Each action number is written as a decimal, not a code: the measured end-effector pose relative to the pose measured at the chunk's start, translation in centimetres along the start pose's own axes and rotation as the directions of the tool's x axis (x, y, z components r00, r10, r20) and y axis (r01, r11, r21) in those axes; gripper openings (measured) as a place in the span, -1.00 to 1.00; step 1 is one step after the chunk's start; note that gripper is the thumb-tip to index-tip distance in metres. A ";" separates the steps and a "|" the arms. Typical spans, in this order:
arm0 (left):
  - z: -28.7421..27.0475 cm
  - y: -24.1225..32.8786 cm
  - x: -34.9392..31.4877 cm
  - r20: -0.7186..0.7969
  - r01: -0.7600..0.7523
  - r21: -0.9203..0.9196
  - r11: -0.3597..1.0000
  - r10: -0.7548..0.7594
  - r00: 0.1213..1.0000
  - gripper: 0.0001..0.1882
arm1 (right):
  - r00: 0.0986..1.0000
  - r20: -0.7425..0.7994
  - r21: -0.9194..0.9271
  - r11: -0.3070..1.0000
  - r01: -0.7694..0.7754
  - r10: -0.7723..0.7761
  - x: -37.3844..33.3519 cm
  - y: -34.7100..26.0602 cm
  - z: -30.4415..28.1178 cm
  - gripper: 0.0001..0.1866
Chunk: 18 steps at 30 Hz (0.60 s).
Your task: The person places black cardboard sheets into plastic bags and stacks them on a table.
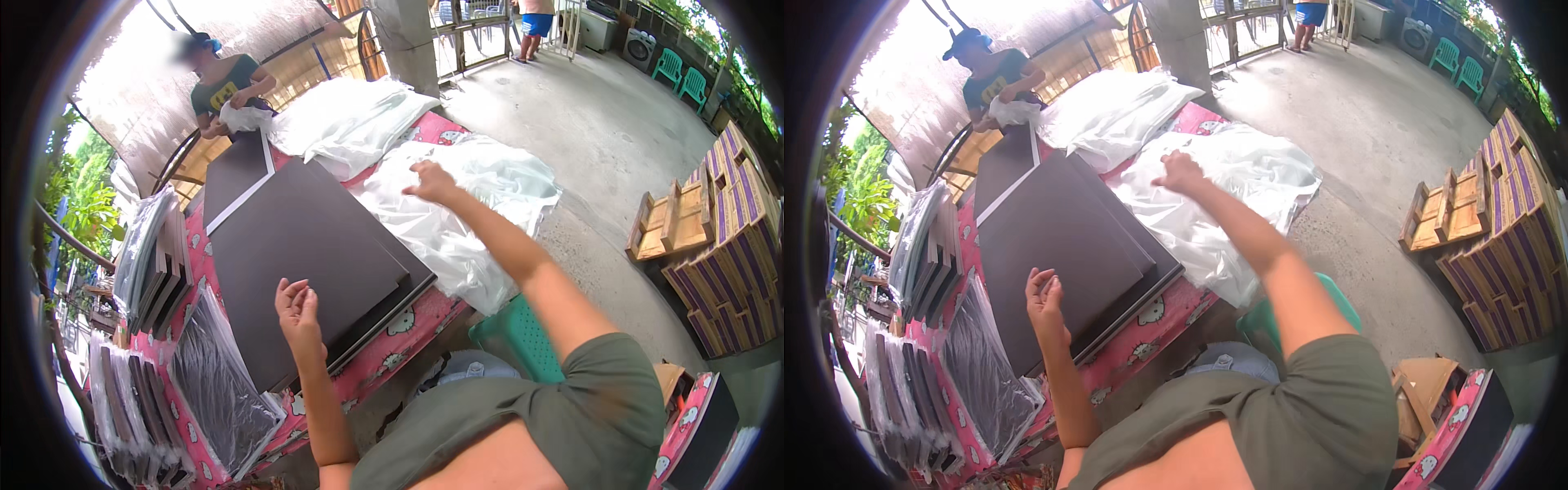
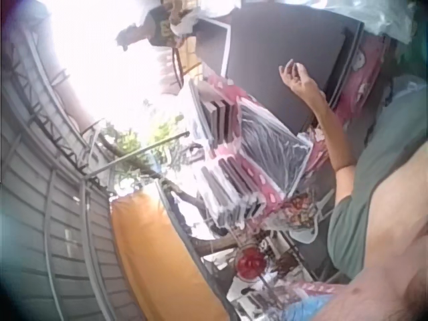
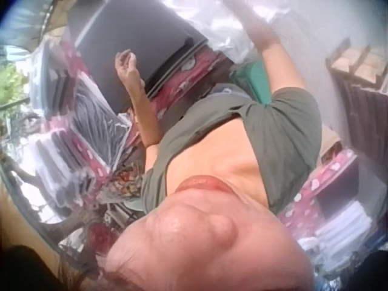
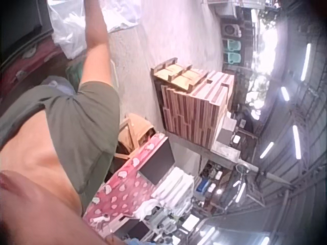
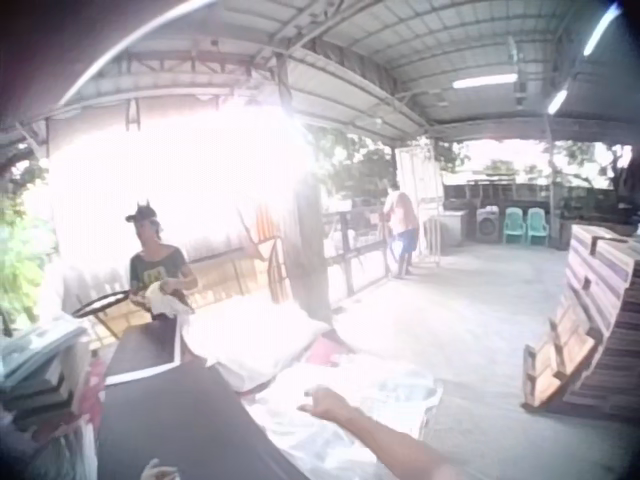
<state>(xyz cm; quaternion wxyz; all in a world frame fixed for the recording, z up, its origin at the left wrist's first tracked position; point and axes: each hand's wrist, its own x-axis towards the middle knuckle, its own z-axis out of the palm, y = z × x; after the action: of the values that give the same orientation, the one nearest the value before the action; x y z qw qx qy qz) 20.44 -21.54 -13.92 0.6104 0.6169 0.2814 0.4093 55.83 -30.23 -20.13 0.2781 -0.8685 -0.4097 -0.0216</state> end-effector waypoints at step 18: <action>13.5 -2.5 13.4 0.586 0.658 -0.207 0.724 -0.447 0.676 -0.44 | 0.738 0.022 0.653 0.568 0.500 -0.675 -4.4 -7.5 -7.5 -0.81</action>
<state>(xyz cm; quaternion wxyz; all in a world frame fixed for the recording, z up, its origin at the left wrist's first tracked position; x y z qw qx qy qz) 39.13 -17.00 -13.11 0.8703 0.4432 0.2012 0.0750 48.96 -33.25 -11.44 0.4596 -0.5360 -0.6947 0.1373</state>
